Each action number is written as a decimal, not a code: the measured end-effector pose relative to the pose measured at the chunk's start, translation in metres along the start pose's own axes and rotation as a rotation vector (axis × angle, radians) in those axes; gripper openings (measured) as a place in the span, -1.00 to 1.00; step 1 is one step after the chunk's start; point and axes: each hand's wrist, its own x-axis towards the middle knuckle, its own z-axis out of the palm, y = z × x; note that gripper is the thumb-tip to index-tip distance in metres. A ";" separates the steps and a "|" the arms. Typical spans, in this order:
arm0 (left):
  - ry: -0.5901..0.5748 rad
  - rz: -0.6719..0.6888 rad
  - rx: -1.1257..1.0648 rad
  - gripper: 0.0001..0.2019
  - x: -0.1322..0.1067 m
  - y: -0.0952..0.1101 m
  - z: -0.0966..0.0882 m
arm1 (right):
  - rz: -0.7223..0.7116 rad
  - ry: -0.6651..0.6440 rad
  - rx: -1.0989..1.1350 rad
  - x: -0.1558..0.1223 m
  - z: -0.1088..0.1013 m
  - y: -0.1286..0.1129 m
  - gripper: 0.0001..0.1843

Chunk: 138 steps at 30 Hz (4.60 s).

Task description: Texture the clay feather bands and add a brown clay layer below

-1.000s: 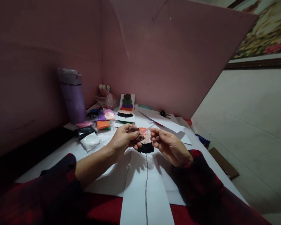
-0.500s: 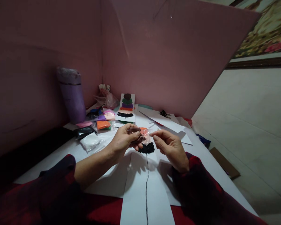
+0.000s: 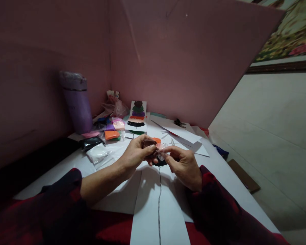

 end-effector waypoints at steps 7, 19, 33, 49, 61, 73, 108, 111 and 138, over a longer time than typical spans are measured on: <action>0.004 -0.028 -0.031 -0.64 0.000 0.000 0.002 | -0.054 -0.034 -0.184 -0.002 -0.001 0.004 -0.86; -0.049 -0.123 -0.080 -0.73 -0.002 -0.004 0.001 | -0.164 -0.198 -0.303 -0.001 -0.007 0.001 -0.95; -0.091 -0.030 0.077 -0.65 -0.001 -0.002 0.002 | 0.229 -0.293 0.248 0.002 -0.003 0.005 -0.75; -0.070 0.010 0.018 -0.69 0.000 0.000 0.002 | 0.151 -0.140 0.247 0.003 -0.003 0.008 -0.81; 0.003 -0.018 0.092 -0.67 -0.002 0.002 0.006 | 0.095 -0.147 0.161 0.000 -0.001 -0.007 -0.97; -0.154 0.074 0.245 -0.78 -0.003 0.000 0.007 | 0.103 -0.157 0.006 0.001 -0.001 0.000 -0.96; -0.105 -0.123 -0.124 -0.72 -0.001 0.001 0.001 | 0.101 -0.244 0.176 0.003 -0.007 -0.002 -0.89; -0.122 -0.162 -0.147 -0.72 -0.001 0.000 0.001 | 0.118 -0.303 0.197 0.005 -0.011 -0.004 -0.89; -0.120 -0.170 -0.200 -0.74 -0.004 0.005 0.003 | 0.280 -0.225 0.321 0.003 -0.006 -0.001 -0.63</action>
